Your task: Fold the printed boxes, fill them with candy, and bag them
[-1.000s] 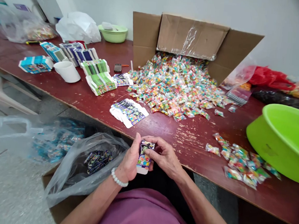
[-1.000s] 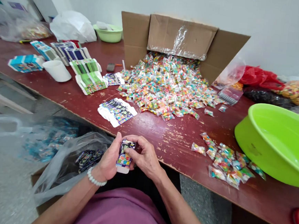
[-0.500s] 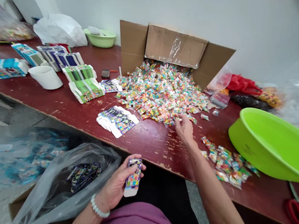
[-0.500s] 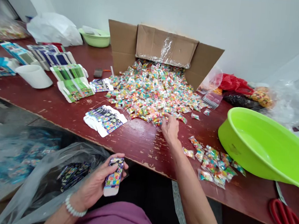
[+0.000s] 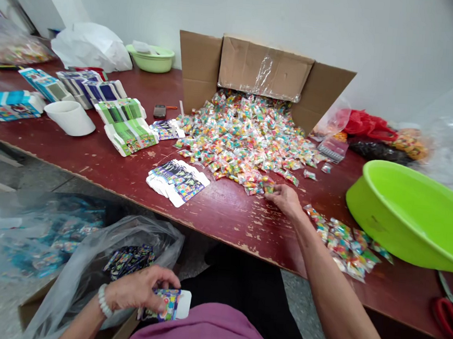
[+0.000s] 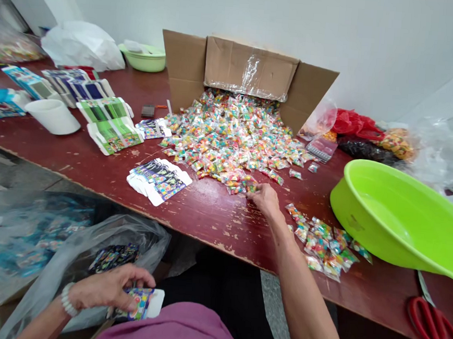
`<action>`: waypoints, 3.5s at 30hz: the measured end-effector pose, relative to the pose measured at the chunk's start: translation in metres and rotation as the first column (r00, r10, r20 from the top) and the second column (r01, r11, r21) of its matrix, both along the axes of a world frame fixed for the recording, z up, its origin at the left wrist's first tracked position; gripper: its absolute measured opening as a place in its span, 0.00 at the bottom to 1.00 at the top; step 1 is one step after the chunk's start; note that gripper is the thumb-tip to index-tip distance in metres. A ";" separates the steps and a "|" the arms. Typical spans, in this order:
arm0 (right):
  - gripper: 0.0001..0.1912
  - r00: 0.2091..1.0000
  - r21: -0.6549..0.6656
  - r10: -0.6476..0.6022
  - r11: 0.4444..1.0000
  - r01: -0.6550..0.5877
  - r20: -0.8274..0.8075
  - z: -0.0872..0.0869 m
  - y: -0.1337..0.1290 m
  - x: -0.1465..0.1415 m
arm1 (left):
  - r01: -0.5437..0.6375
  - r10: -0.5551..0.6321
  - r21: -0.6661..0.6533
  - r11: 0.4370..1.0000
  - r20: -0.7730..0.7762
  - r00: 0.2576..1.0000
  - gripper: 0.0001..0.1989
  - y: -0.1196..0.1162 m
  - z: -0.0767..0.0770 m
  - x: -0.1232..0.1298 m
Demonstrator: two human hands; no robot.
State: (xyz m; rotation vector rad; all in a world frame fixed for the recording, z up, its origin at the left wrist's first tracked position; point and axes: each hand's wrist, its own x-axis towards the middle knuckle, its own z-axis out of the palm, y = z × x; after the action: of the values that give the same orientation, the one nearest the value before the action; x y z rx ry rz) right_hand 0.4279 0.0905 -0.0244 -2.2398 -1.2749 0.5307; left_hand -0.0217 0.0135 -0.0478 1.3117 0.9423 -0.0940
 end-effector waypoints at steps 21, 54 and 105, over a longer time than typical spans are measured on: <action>0.07 0.694 0.253 0.685 0.728 -0.637 -0.221 0.066 -0.114 -0.128 | -0.334 0.274 0.080 0.939 0.408 0.871 0.11 -0.011 0.073 0.108; 0.09 0.634 0.412 0.585 0.809 -0.419 -0.505 0.047 -0.115 -0.179 | -0.622 0.762 -0.444 0.645 0.432 0.483 0.17 -0.018 0.060 0.111; 0.31 0.918 -0.106 0.344 0.938 -0.329 0.197 0.022 0.041 -0.220 | 0.165 0.564 0.937 0.308 -0.320 0.761 0.27 0.111 0.042 0.066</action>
State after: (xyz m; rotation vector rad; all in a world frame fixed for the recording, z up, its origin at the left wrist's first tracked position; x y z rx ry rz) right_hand 0.2081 0.1312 -0.0026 -2.1893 -1.7991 0.4718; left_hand 0.0447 0.1243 -0.0056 2.3210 1.9380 0.3533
